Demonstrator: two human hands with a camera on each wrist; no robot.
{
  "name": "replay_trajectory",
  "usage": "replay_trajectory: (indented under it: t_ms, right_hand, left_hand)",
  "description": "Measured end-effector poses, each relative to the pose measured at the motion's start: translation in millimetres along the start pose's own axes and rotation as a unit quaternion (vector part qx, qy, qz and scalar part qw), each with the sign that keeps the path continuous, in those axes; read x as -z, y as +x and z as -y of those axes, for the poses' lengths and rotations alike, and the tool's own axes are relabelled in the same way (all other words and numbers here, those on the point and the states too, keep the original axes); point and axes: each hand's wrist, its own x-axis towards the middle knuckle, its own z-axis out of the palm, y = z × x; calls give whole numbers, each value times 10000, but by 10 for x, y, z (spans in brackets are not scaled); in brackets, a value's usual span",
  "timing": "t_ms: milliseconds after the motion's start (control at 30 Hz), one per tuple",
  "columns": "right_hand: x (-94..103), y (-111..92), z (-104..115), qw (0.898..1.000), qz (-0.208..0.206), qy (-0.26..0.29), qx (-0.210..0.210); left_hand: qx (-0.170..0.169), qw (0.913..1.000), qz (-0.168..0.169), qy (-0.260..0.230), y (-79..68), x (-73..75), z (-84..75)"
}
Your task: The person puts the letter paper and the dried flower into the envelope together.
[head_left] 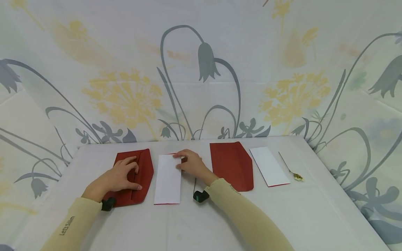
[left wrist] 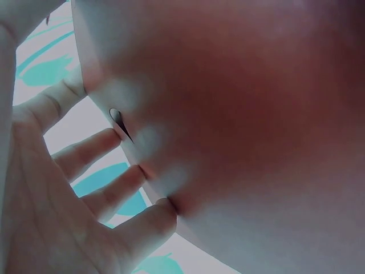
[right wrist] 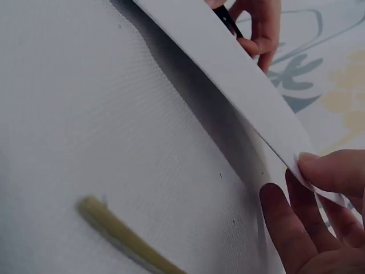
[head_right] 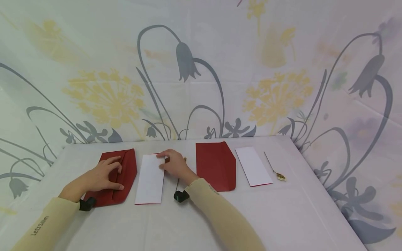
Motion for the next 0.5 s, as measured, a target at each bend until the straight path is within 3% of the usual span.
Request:
replay_trajectory:
  t_ms: [133,267,500]
  right_hand:
    - [-7,-10,-17,9992,324,197,-149]
    - [-28,-26,0,9983,332,208,-430]
    - [-69,-71,47,9844,521,1303,-1061]
  left_hand:
    - [34,10000,-1,-25,-3,4,-4]
    - [66,10000,4,-30,3,0,1]
    - [118,9999,-3,32,31,-22,61]
